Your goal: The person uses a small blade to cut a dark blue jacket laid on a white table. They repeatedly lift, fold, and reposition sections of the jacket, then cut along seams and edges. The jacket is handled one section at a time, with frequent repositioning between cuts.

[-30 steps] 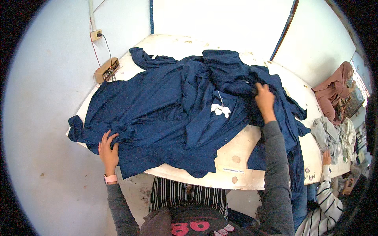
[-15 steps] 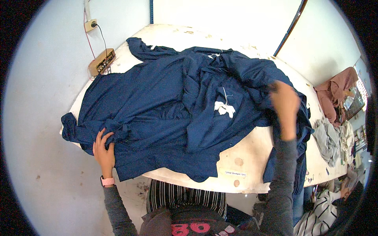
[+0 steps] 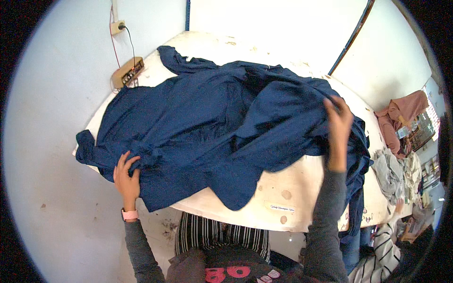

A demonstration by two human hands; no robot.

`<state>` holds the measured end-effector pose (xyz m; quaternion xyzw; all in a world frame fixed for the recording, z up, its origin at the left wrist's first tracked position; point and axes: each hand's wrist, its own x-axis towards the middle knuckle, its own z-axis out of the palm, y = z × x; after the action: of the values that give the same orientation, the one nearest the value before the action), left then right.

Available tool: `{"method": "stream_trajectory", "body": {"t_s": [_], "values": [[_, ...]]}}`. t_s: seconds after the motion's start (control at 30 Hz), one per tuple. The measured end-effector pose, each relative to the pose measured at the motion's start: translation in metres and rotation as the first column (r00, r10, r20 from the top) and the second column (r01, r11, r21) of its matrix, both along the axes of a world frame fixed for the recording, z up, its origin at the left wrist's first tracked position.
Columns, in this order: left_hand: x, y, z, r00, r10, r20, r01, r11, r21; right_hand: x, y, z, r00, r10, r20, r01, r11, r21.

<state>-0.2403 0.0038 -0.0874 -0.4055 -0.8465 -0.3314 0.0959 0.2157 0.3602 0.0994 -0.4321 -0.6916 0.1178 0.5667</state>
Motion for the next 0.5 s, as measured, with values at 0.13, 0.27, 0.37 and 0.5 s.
{"method": "stream_trajectory", "body": {"t_s": [0.13, 0.27, 0.37, 0.5], "values": [[0.007, 0.008, -0.002, 0.999, -0.008, 0.041, 0.006, 0.999, 0.036, 0.134, -0.069, -0.025, 0.983, 0.069, 0.171, -0.029, 0.973, -0.227], [0.012, 0.009, 0.003, 0.999, 0.009, 0.052, -0.009, 1.0, 0.013, 0.157, -0.122, -0.04, 0.685, 0.094, 0.722, 0.277, 0.883, -0.378], [0.008, 0.009, 0.0, 0.999, 0.003, 0.049, -0.004, 1.0, 0.013, 0.116, -0.097, -0.042, 0.927, 0.11, 0.359, 0.024, 0.937, -0.35], [0.002, 0.006, 0.001, 0.999, -0.019, 0.026, 0.019, 1.0, -0.001, 0.01, -0.043, -0.053, 0.917, 0.272, 0.291, -0.24, 0.961, -0.139]]}}
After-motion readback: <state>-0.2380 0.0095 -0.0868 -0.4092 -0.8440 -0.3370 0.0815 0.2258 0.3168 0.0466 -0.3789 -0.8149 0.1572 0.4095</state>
